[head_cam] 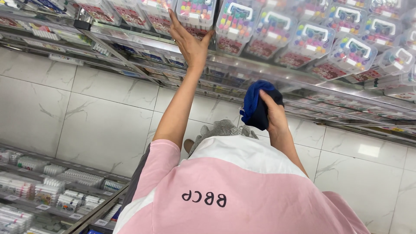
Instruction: Cleaning and organizing marker pen sets on store shelves using a cloth.
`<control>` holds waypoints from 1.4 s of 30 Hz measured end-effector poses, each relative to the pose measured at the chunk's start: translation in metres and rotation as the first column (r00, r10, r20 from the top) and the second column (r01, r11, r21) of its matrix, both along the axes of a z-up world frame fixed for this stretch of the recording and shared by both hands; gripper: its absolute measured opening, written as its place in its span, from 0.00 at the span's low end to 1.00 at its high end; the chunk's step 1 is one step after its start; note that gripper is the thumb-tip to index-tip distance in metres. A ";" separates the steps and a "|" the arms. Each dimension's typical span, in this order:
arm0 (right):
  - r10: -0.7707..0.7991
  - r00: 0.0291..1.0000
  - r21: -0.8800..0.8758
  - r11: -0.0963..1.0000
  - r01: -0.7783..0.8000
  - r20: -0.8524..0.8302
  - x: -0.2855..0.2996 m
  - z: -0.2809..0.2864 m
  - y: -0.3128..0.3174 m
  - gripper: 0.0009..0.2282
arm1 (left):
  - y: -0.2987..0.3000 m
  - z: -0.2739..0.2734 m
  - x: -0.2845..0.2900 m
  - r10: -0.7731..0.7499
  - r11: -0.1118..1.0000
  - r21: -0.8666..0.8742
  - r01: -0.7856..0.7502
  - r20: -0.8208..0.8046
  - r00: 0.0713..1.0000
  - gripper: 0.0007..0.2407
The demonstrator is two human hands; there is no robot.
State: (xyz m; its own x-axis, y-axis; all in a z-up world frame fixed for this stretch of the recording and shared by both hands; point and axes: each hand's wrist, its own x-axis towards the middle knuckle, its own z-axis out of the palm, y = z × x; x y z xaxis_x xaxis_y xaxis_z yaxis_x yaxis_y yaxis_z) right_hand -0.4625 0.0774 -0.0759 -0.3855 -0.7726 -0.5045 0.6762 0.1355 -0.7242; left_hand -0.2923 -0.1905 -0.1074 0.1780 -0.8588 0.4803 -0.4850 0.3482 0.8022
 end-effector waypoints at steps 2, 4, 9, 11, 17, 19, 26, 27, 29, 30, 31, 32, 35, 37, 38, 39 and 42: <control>0.015 1.000 0.018 1.000 -0.015 0.008 0.000 0.000 0.003 0.13 | 0.005 0.003 0.000 -0.021 0.998 -0.057 0.019 -0.028 0.999 0.57; 0.017 1.000 0.014 1.000 -0.017 0.011 -0.001 -0.002 0.006 0.13 | 0.002 -0.004 0.000 -0.028 0.998 -0.054 0.026 -0.028 0.999 0.56; -0.006 1.000 0.068 0.998 0.006 0.008 -0.005 0.000 0.016 0.13 | 0.014 -0.004 -0.010 0.042 0.998 -0.045 -0.041 0.026 0.999 0.53; -0.007 1.000 0.059 0.998 0.007 0.000 -0.008 -0.001 0.018 0.12 | 0.027 -0.011 -0.016 0.057 0.992 -0.118 -0.051 0.046 0.997 0.51; -0.001 1.000 0.030 1.000 0.000 0.021 -0.004 -0.003 0.025 0.12 | 0.063 -0.007 -0.059 -0.260 0.960 -0.088 0.266 0.073 0.963 0.54; 0.002 1.000 0.027 1.000 -0.002 0.008 -0.003 0.004 0.024 0.12 | 0.058 -0.006 -0.067 -0.284 0.953 -0.092 0.289 0.062 0.957 0.55; 0.011 1.000 -0.041 0.999 -0.012 -0.025 -0.003 -0.009 0.036 0.11 | 0.044 -0.013 -0.076 -0.320 0.944 -0.094 0.316 -0.033 0.947 0.50; 0.009 1.000 -0.041 0.999 -0.010 -0.026 -0.003 -0.009 0.037 0.11 | 0.047 -0.011 -0.074 -0.322 0.944 -0.094 0.317 -0.034 0.946 0.50; 0.004 0.999 -0.103 0.995 -0.008 -0.040 -0.003 -0.008 0.038 0.12 | 0.052 -0.005 -0.070 -0.291 0.953 -0.105 0.284 -0.062 0.955 0.47; 0.008 0.999 -0.105 0.994 -0.012 -0.040 -0.003 -0.007 0.037 0.12 | 0.059 0.001 -0.065 -0.288 0.954 -0.106 0.280 -0.061 0.956 0.47; -0.030 0.999 -0.086 0.996 0.026 -0.043 -0.003 -0.005 0.036 0.13 | 0.066 0.007 -0.060 -0.269 0.959 -0.113 0.260 -0.072 0.961 0.47; -0.066 0.997 -0.068 0.996 0.062 -0.045 -0.002 -0.005 0.034 0.14 | 0.073 0.014 -0.053 -0.248 0.964 -0.120 0.237 -0.082 0.965 0.47; -0.126 0.966 -0.263 0.963 0.064 -0.225 -0.007 -0.013 0.027 0.14 | 0.099 0.036 -0.026 -0.302 0.951 -0.107 0.291 -0.114 0.946 0.48; -0.179 0.929 -0.292 0.953 0.082 -0.324 -0.004 -0.009 0.020 0.15 | 0.120 0.050 -0.005 -0.341 0.938 -0.093 0.334 -0.062 0.938 0.48; -0.231 0.879 -0.318 0.943 0.096 -0.418 -0.002 -0.007 0.017 0.16 | 0.130 0.056 0.005 -0.378 0.924 -0.073 0.376 -0.011 0.926 0.49; -0.235 0.878 -0.323 0.941 0.098 -0.417 0.009 0.009 0.011 0.16 | 0.139 0.060 0.012 -0.379 0.923 -0.079 0.378 -0.009 0.925 0.49; -0.040 0.184 -0.086 0.964 -0.253 -0.982 0.038 0.057 -0.003 0.23 | 0.167 0.067 0.032 -0.461 0.879 -0.045 0.474 0.168 0.871 0.49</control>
State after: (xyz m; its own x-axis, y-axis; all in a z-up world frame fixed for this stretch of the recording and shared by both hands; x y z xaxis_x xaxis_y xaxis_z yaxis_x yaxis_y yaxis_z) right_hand -0.4247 0.0749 -0.0189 -0.3547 -0.8624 0.3611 -0.5978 -0.0878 -0.7968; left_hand -0.2607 -0.0235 -0.0400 -0.3130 -0.7804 0.5413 -0.3593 0.6248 0.6932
